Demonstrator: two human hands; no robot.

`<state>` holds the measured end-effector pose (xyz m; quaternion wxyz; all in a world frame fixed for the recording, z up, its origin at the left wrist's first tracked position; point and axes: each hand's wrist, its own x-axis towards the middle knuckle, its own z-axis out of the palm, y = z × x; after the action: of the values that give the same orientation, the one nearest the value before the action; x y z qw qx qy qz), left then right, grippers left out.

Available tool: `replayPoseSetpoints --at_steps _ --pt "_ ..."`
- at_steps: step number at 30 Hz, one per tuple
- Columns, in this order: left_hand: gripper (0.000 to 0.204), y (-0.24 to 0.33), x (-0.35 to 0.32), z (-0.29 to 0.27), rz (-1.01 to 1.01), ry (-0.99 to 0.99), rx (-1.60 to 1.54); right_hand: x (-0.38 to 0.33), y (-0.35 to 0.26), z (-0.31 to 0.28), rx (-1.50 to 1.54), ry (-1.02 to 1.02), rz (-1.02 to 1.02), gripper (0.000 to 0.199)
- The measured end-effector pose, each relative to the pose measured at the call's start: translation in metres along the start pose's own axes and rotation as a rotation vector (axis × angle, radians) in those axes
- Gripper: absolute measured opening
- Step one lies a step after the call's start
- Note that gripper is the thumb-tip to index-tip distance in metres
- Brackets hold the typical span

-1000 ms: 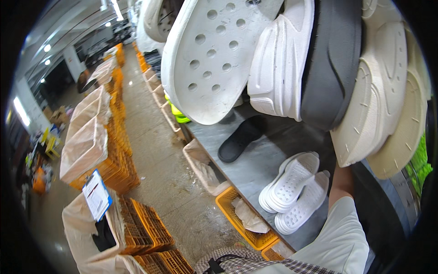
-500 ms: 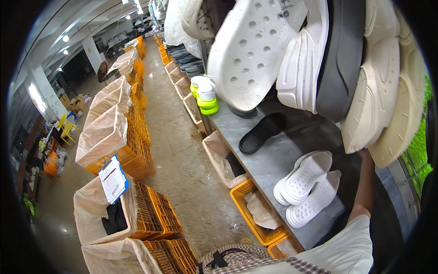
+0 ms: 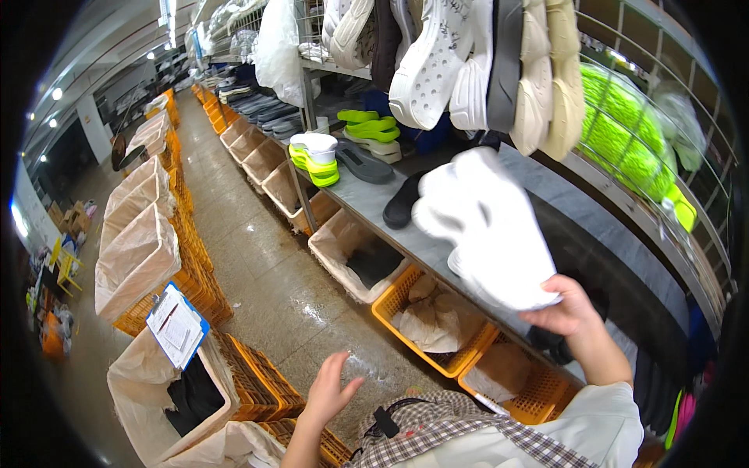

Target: The person picks up stacks of black, white, and gray slippers from a shelf, turns them over to view the soles, and places them into large fabric bins. The person repeats this process for multiple colors and styles of slippers.

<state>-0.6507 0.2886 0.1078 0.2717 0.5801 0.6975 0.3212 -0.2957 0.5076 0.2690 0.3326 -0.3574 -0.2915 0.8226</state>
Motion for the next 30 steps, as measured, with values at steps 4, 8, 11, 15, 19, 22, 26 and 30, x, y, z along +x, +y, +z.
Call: replayPoseSetpoints --at_steps 4,8,11,15,19,22,26,30 --pt "0.084 0.056 -0.001 -0.016 0.166 0.103 -0.846 0.0 0.094 0.064 -0.26 -0.26 0.07 0.068" --pt "0.069 0.063 -0.011 -0.023 -0.031 0.393 -1.25 0.006 0.19 0.116 -0.951 -0.284 -0.334 0.088" --pt "0.059 0.03 -0.024 -0.027 0.017 0.586 -1.471 -0.005 0.237 0.136 -1.257 -0.314 -0.56 0.099" --pt "0.067 -0.019 -0.048 -0.027 0.114 0.532 -1.72 0.014 0.251 0.155 -0.916 -0.63 -0.626 0.053" --pt "0.056 -0.027 -0.067 -0.023 0.116 0.45 -1.721 0.023 0.258 0.172 -0.487 -0.728 -0.199 0.041" --pt "0.052 -0.015 -0.074 -0.027 0.103 0.43 -1.734 0.018 0.261 0.183 -0.404 -0.744 -0.119 0.044" --pt "0.054 -0.002 -0.086 -0.028 -0.089 0.41 -1.801 0.012 0.261 0.195 -0.407 -0.591 0.091 0.044" --pt "0.064 -0.009 -0.09 -0.014 -0.25 0.325 -1.938 0.017 0.257 0.201 -0.55 -0.371 0.362 0.057"
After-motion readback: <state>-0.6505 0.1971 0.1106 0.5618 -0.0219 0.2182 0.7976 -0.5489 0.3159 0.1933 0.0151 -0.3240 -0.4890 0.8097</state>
